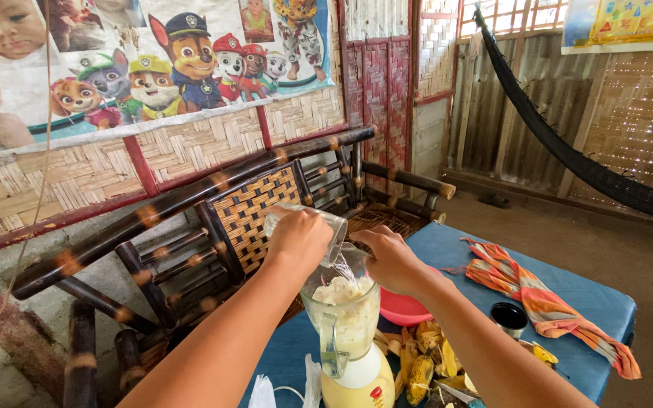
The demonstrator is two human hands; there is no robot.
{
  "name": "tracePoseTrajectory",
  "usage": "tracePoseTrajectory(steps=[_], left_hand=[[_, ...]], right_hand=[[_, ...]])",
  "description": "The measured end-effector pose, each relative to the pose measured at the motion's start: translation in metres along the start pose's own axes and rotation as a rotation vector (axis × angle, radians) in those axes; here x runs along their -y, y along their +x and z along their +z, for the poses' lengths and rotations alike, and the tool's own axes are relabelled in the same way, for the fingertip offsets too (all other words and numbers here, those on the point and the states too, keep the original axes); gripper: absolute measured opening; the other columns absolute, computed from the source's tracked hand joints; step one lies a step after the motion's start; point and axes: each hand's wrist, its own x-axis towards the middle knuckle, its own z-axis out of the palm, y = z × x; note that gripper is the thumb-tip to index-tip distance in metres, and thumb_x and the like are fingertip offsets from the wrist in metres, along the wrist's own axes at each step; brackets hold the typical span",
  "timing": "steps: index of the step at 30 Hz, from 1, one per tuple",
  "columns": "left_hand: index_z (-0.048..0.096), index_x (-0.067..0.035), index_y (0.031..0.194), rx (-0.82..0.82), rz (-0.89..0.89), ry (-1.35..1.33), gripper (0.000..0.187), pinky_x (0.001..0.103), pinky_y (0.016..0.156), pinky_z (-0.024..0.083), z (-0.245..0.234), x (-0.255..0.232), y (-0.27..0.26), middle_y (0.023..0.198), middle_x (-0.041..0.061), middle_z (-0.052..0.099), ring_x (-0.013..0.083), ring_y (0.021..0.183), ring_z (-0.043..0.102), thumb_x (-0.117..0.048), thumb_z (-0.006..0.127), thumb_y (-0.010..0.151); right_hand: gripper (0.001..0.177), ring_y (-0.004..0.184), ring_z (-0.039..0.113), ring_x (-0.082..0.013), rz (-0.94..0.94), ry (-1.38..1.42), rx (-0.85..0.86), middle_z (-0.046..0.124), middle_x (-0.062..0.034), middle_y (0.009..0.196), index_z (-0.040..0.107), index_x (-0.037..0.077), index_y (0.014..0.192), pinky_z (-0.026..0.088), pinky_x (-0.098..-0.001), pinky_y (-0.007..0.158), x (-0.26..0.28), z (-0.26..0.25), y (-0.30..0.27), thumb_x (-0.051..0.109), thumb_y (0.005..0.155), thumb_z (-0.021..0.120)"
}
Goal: The person pours milk from a plastic bag into a blender jar containing cut banana pieces, adds water from a glass, and squeezes brown sugar from a plastic bag into the jar. They then place the jar on the blender base and run the blender to mix the ingredients.
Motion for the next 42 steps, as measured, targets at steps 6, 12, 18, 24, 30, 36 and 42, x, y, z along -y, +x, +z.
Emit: tracePoseTrajectory(steps=[6, 12, 18, 24, 30, 36, 42], left_hand=[[0.076, 0.004, 0.098, -0.011, 0.153, 0.158, 0.020, 0.062, 0.091, 0.054, -0.009, -0.009, -0.007, 0.107, 0.030, 0.070, 0.0443, 0.095, 0.073, -0.007, 0.064, 0.086], [0.076, 0.004, 0.094, -0.029, 0.004, -0.032, 0.017, 0.046, 0.074, 0.064, -0.006, -0.006, -0.009, 0.098, 0.028, 0.073, 0.0461, 0.091, 0.074, -0.004, 0.063, 0.087], [0.078, -0.003, 0.091, -0.108, -0.435, -0.718, 0.024, 0.050, 0.081, 0.058, 0.017, 0.023, -0.046, 0.093, 0.024, 0.075, 0.0407, 0.089, 0.073, -0.026, 0.070, 0.087], [0.077, -0.009, 0.099, 0.038, -0.920, -1.063, 0.038, 0.052, 0.087, 0.054, 0.088, 0.049, -0.167, 0.098, 0.023, 0.074, 0.0439, 0.097, 0.069, -0.044, 0.066, 0.091], [0.076, -0.010, 0.099, 0.237, -1.085, -1.055, 0.040, 0.053, 0.092, 0.052, 0.189, -0.008, -0.304, 0.104, 0.019, 0.075, 0.0434, 0.104, 0.068, -0.048, 0.064, 0.092], [0.076, -0.011, 0.101, 0.400, -1.197, -1.147, 0.043, 0.053, 0.094, 0.052, 0.248, -0.079, -0.376, 0.105, 0.018, 0.076, 0.0418, 0.108, 0.068, -0.051, 0.061, 0.095], [0.075, -0.011, 0.103, 0.455, -1.288, -1.271, 0.039, 0.051, 0.094, 0.051, 0.269, -0.112, -0.397, 0.103, 0.016, 0.075, 0.0408, 0.106, 0.068, -0.047, 0.062, 0.094]], right_hand=[[0.058, 0.131, 0.052, -0.0355, -0.010, 0.007, -0.016, 0.062, -0.0177, 0.130, 0.063, 0.010, 0.134, 0.040, -0.0418, 0.111, 0.000, 0.003, 0.001, -0.002, 0.078, 0.059], [0.048, 0.125, 0.055, -0.0380, -0.101, 0.034, -0.130, 0.063, -0.0197, 0.126, 0.068, 0.005, 0.125, 0.043, -0.0434, 0.107, 0.005, 0.002, 0.002, -0.004, 0.078, 0.058], [0.047, 0.115, 0.063, -0.0383, -0.321, 0.062, -0.286, 0.071, -0.0174, 0.111, 0.072, 0.002, 0.116, 0.050, -0.0441, 0.101, 0.053, 0.011, 0.005, -0.008, 0.073, 0.055], [0.040, 0.110, 0.065, -0.0385, -0.358, 0.227, -0.181, 0.069, -0.0185, 0.114, 0.073, 0.006, 0.115, 0.052, -0.0438, 0.096, 0.125, 0.082, -0.016, -0.007, 0.081, 0.058], [0.041, 0.110, 0.066, -0.0383, -0.429, 0.330, -0.044, 0.071, -0.0165, 0.112, 0.074, 0.006, 0.112, 0.053, -0.0431, 0.094, 0.158, 0.196, -0.069, -0.009, 0.077, 0.058], [0.034, 0.094, 0.070, -0.0338, -0.168, 0.323, 0.074, 0.070, -0.0159, 0.106, 0.076, 0.008, 0.108, 0.056, -0.0403, 0.081, 0.154, 0.253, -0.128, -0.008, 0.086, 0.055], [0.033, 0.096, 0.070, -0.0320, -0.130, 0.350, 0.196, 0.072, -0.0147, 0.107, 0.076, 0.008, 0.109, 0.056, -0.0397, 0.083, 0.147, 0.281, -0.159, -0.006, 0.084, 0.059]])
